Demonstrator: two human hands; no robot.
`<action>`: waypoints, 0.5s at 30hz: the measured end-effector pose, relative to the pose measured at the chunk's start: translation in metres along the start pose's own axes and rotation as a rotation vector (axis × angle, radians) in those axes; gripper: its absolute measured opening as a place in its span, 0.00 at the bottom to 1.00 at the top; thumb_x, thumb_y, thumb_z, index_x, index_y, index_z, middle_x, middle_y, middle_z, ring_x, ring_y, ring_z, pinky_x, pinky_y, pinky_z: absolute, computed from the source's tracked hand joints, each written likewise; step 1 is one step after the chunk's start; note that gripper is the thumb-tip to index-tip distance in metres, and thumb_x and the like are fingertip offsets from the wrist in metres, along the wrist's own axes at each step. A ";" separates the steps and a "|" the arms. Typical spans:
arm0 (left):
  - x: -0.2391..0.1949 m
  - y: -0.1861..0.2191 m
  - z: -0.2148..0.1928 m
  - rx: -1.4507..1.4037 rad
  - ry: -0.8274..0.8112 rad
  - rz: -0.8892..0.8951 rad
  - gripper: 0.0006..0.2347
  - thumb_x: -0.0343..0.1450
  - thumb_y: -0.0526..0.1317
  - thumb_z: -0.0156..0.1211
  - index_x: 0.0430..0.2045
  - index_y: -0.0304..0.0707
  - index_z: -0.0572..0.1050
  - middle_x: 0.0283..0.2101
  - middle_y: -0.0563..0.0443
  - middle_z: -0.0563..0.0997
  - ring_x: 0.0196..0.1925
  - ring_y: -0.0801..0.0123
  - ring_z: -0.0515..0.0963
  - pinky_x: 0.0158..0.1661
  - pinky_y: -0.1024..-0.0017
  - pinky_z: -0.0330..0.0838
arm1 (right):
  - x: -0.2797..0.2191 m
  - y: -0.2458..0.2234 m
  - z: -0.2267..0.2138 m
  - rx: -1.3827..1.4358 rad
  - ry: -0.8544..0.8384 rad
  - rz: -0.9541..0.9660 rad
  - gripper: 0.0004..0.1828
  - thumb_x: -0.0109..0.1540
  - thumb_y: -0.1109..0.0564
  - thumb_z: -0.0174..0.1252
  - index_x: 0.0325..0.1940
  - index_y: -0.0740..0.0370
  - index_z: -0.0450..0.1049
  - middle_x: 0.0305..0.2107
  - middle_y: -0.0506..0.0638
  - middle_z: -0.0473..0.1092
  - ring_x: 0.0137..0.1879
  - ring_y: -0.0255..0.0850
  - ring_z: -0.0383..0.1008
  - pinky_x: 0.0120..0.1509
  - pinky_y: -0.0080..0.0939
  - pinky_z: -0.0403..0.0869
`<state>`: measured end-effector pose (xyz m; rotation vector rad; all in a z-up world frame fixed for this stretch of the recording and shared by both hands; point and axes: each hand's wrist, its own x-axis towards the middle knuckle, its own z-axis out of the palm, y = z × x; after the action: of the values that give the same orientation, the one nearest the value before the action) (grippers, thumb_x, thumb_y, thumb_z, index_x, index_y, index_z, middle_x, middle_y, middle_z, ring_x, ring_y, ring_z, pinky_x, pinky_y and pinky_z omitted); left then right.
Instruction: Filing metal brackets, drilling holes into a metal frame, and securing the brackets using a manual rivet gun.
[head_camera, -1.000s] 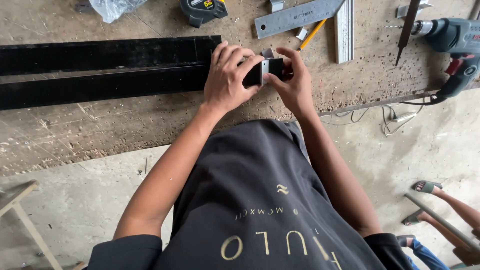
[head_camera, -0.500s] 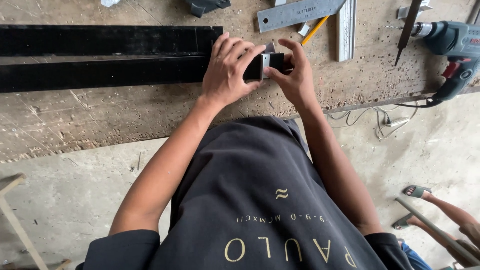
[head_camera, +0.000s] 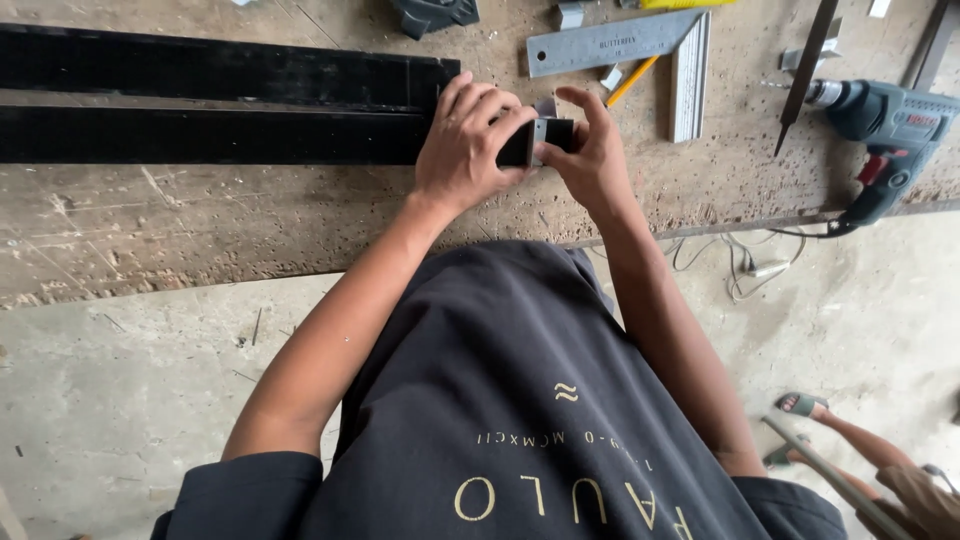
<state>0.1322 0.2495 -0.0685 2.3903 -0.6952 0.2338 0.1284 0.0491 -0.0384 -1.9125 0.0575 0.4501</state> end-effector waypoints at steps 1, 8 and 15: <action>-0.007 0.002 0.003 0.009 0.009 0.001 0.25 0.73 0.65 0.58 0.48 0.43 0.78 0.47 0.47 0.80 0.53 0.53 0.77 0.65 0.45 0.58 | -0.006 0.014 0.002 -0.002 -0.003 -0.012 0.33 0.60 0.68 0.65 0.66 0.61 0.61 0.39 0.58 0.73 0.37 0.38 0.74 0.37 0.34 0.77; -0.021 0.018 -0.008 0.052 -0.036 -0.027 0.24 0.55 0.51 0.73 0.45 0.51 0.80 0.47 0.52 0.80 0.59 0.57 0.74 0.71 0.46 0.52 | -0.015 0.047 0.019 -0.099 0.117 -0.114 0.45 0.49 0.66 0.74 0.70 0.60 0.65 0.61 0.72 0.65 0.65 0.71 0.67 0.71 0.67 0.64; -0.050 0.024 -0.012 -0.132 0.057 0.038 0.28 0.65 0.63 0.55 0.43 0.36 0.80 0.41 0.42 0.77 0.48 0.49 0.72 0.53 0.51 0.63 | 0.021 0.167 0.009 0.131 0.018 0.137 0.51 0.48 0.73 0.73 0.71 0.47 0.62 0.22 0.66 0.77 0.28 0.46 0.75 0.32 0.47 0.78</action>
<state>0.0772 0.2616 -0.0628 2.2378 -0.7080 0.2630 0.1032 -0.0031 -0.1969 -1.7908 0.2263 0.5087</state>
